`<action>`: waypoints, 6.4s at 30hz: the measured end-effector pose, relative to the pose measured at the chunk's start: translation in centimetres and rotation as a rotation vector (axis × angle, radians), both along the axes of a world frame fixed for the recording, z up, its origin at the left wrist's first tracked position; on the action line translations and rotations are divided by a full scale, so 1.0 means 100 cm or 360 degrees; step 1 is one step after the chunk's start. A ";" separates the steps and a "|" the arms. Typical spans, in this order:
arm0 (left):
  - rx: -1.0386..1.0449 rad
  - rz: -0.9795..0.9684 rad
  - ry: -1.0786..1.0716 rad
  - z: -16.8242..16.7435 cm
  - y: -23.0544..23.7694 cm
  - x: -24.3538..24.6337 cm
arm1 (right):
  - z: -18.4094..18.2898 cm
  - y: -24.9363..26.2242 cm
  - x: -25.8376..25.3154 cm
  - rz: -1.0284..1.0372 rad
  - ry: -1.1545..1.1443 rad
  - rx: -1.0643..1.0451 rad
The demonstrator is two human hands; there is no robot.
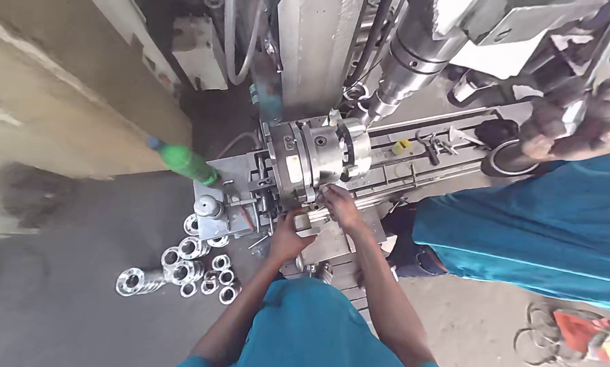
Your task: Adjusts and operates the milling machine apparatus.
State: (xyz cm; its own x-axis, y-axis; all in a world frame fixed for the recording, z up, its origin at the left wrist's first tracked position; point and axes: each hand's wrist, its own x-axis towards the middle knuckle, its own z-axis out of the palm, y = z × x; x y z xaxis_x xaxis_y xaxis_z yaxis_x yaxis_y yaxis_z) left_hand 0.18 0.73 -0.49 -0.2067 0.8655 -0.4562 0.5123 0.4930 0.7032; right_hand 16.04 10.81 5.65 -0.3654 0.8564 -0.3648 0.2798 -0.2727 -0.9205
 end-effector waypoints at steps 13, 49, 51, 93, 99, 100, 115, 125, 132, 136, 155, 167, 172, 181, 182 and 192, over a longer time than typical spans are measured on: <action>0.0090 0.0095 0.0076 -0.002 -0.013 0.003 | -0.088 0.002 -0.038 -0.0596 0.0294 0.0893; -0.0224 0.0997 -0.2002 -0.006 -0.046 0.069 | -0.196 -0.151 0.225 -0.0667 -0.1163 -0.0074; -0.0120 0.0928 -0.2009 -0.044 -0.026 0.096 | -0.223 -0.164 0.239 -0.0734 -0.1121 -0.0331; -0.0274 0.0763 -0.1637 -0.027 -0.059 0.034 | -0.247 -0.298 0.254 -0.1445 -0.0615 -0.0962; -0.0343 0.0788 -0.1437 -0.084 -0.048 0.055 | -0.252 -0.294 0.260 -0.1423 -0.0581 -0.0964; -0.0290 0.0777 -0.1428 -0.072 -0.056 0.038 | -0.252 -0.286 0.259 -0.1430 -0.0583 -0.0961; -0.0136 0.0942 -0.1430 -0.085 -0.035 0.085 | -0.252 -0.294 0.260 -0.1491 -0.0612 -0.0984; -0.0206 0.0839 -0.1394 -0.089 -0.040 0.069 | -0.252 -0.294 0.244 -0.1348 -0.0612 -0.0997; 0.0016 0.0748 -0.1755 -0.062 -0.026 0.095 | -0.245 -0.281 0.247 -0.1372 -0.0636 -0.0959; -0.0220 0.0681 -0.1279 -0.067 -0.064 0.032 | -0.244 -0.287 0.247 -0.1479 -0.0526 -0.1003; -0.0186 0.0720 -0.1256 -0.087 -0.057 0.043 | -0.251 -0.289 0.249 -0.1398 -0.0548 -0.0964; -0.0141 0.0708 -0.1312 -0.062 -0.068 0.028 | -0.281 -0.319 0.256 -0.1238 -0.0931 -0.0917; 0.0032 0.0742 -0.1625 -0.053 -0.026 0.096 | -0.281 -0.307 0.257 -0.1178 -0.0973 -0.0859; -0.0056 0.0719 -0.1651 -0.042 -0.034 0.086 | -0.266 -0.286 0.249 -0.1316 -0.0694 -0.0885; -0.0111 0.0760 -0.1483 -0.057 -0.025 0.094 | -0.267 -0.284 0.246 -0.1331 -0.0648 -0.0894; -0.0133 0.0688 -0.1524 -0.060 -0.024 0.090 | -0.264 -0.280 0.246 -0.1279 -0.0664 -0.0903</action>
State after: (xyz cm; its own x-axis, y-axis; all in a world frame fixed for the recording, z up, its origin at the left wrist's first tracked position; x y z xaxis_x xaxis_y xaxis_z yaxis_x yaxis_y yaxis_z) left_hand 9.21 -1.64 -6.49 -0.0120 0.7623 -0.6472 -0.4698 0.5670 0.6766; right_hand 40.67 -17.22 -20.75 0.4767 0.4559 -0.7516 0.0909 -0.8760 -0.4737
